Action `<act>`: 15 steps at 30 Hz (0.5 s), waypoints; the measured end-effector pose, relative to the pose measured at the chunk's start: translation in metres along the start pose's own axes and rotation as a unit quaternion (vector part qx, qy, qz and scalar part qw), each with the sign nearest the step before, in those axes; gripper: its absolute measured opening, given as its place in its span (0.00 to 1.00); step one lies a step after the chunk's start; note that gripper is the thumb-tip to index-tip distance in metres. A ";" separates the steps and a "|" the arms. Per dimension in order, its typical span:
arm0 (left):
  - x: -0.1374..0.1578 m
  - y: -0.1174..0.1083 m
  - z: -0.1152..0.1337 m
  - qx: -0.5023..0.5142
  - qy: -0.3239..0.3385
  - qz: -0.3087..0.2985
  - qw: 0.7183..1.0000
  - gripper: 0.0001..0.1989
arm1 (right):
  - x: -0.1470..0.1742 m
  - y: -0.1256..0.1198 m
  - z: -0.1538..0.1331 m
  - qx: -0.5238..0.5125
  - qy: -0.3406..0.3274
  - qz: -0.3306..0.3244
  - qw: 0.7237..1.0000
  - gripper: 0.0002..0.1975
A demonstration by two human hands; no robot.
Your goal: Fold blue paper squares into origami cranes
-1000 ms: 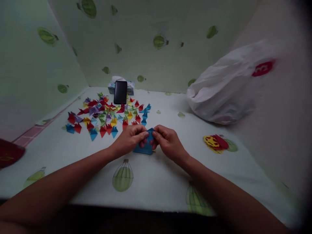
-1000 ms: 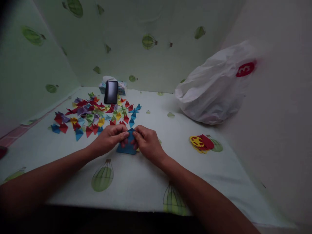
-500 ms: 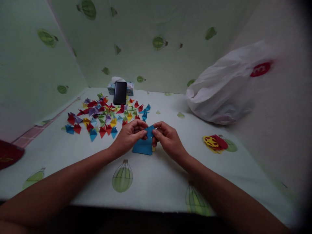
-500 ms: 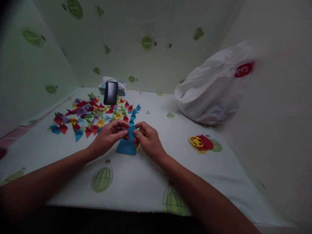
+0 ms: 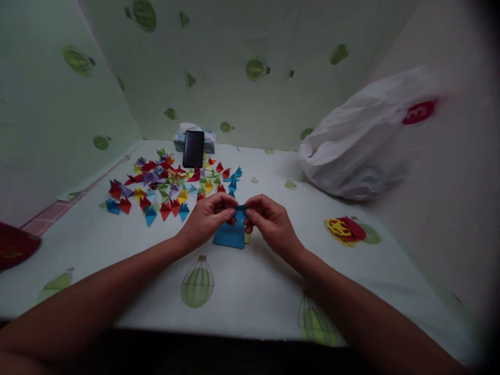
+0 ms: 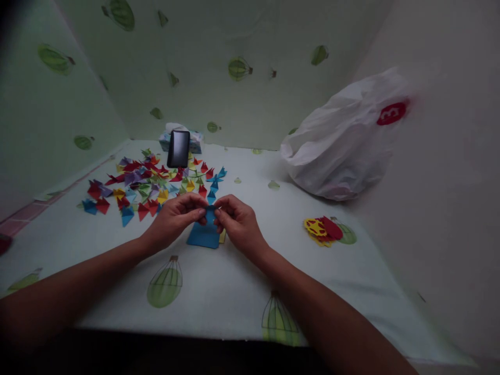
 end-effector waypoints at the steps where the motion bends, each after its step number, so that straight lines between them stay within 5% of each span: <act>1: 0.000 0.000 -0.001 0.000 -0.002 -0.003 1.000 0.06 | 0.000 0.000 0.001 -0.001 0.004 0.001 1.000 0.06; 15: -0.001 -0.001 -0.003 0.026 -0.011 0.007 1.000 0.09 | 0.000 -0.003 -0.004 0.029 -0.011 0.014 0.999 0.07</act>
Point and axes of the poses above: each hand's wrist, its own x-axis away from the middle knuckle, its own y-axis out of the palm, z = x × y, the point moved 9 cm from there along -x, towards the middle knuckle
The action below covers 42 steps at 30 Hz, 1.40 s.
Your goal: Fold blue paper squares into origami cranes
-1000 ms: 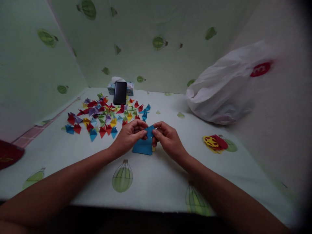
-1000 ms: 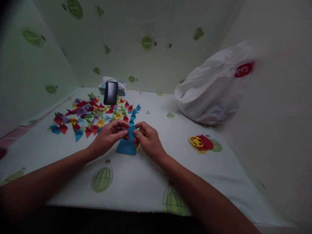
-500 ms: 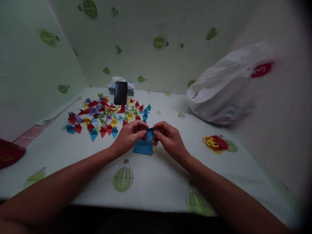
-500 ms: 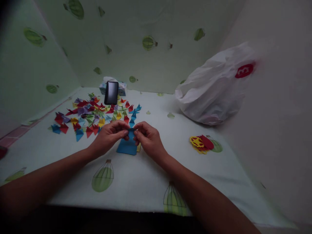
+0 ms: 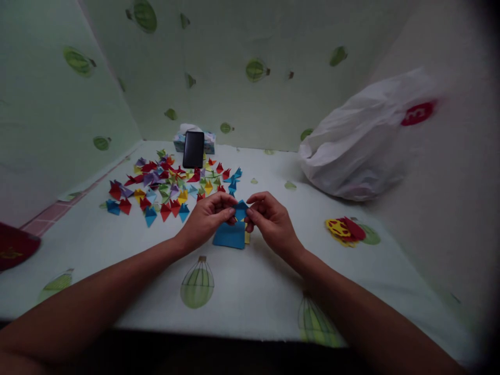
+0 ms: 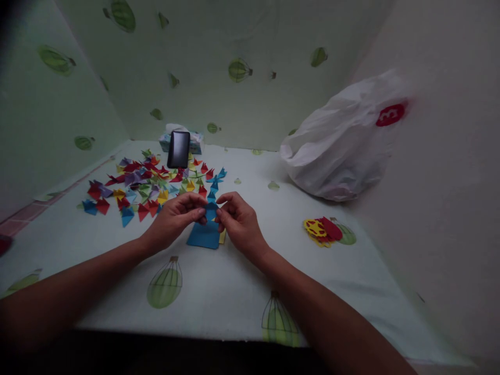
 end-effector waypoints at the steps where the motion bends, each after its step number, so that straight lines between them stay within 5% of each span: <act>1: 0.000 0.000 -0.001 -0.003 -0.003 0.001 1.000 0.08 | 0.000 0.000 0.000 -0.001 0.002 -0.001 1.000 0.07; 23: 0.000 0.002 -0.013 0.046 -0.059 -0.024 0.997 0.14 | -0.003 0.001 0.017 -0.130 0.086 0.007 0.988 0.14; 30: -0.002 -0.004 -0.013 0.065 -0.060 0.010 0.996 0.12 | -0.004 0.006 0.016 -0.114 0.090 -0.026 0.989 0.17; 42: 0.001 0.000 -0.008 -0.017 -0.033 0.013 0.999 0.09 | -0.002 0.004 0.007 -0.014 0.038 -0.013 0.999 0.09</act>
Point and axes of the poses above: each hand's wrist, its own x-axis away from the middle knuckle, its own y-axis out of the palm, z = x × y, the point moved 9 cm from there along -x, towards the middle knuckle
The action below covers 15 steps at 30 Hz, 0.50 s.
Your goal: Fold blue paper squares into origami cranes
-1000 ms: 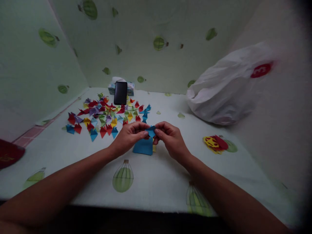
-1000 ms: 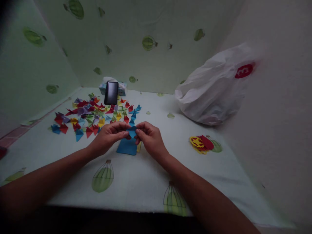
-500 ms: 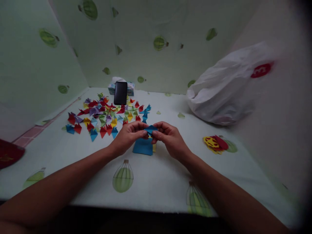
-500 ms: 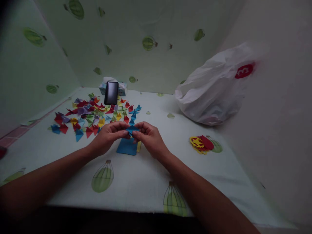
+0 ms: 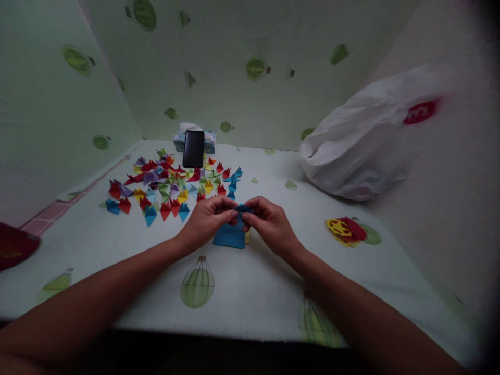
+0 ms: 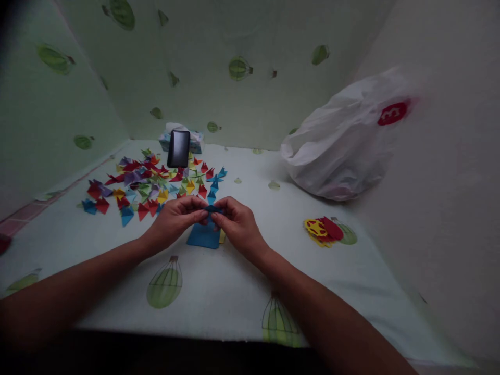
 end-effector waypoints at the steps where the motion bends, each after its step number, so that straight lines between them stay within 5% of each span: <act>1: 0.000 0.000 0.000 -0.004 0.001 0.001 1.000 0.09 | 0.001 0.000 -0.002 0.016 -0.007 0.005 1.000 0.08; 15: 0.002 -0.001 0.005 -0.003 0.017 0.024 1.000 0.08 | 0.009 -0.002 -0.014 0.148 -0.085 0.035 0.985 0.03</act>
Point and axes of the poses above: each hand's wrist, its own x-axis away from the middle knuckle, its own y-axis out of the palm, z = x × y, the point moved 9 cm from there along -x, towards the middle knuckle
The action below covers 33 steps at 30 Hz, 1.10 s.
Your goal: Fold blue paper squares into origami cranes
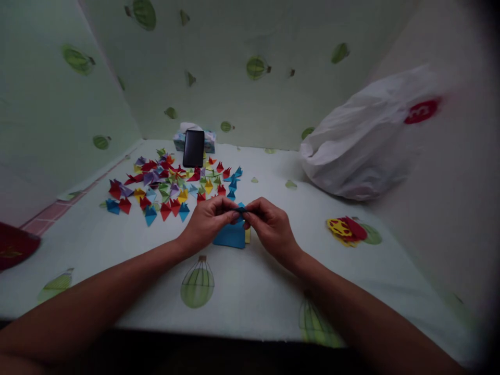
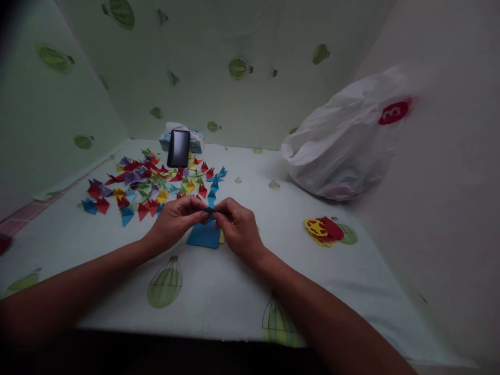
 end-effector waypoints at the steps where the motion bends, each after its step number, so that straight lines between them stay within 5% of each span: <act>1: 0.000 0.000 0.000 -0.006 0.001 0.000 1.000 0.08 | 0.000 -0.001 -0.001 0.003 -0.004 0.003 1.000 0.03; 8: 0.003 -0.001 0.015 -0.134 0.078 0.009 0.988 0.06 | 0.001 -0.013 -0.028 0.103 -0.121 0.075 0.985 0.06; 12: 0.002 -0.003 0.023 -0.202 0.115 0.012 0.973 0.06 | -0.002 -0.009 -0.018 0.093 -0.073 0.039 0.992 0.05; 21: -0.002 0.001 0.005 -0.129 -0.017 -0.052 0.990 0.10 | -0.005 0.004 0.007 0.011 0.045 -0.046 0.998 0.09; 26: 0.000 0.005 0.000 -0.087 -0.060 -0.057 0.993 0.12 | -0.004 0.004 0.006 0.038 0.063 -0.045 0.996 0.10; 33: -0.002 0.001 -0.001 -0.087 -0.033 -0.023 0.995 0.11 | -0.006 0.001 0.012 0.013 0.082 -0.029 0.996 0.13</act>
Point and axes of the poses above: each hand's wrist, its own x-axis away from the middle knuckle, its own y-axis out of the palm, z = x × y, the point moved 9 cm from there along -x, towards the middle knuckle
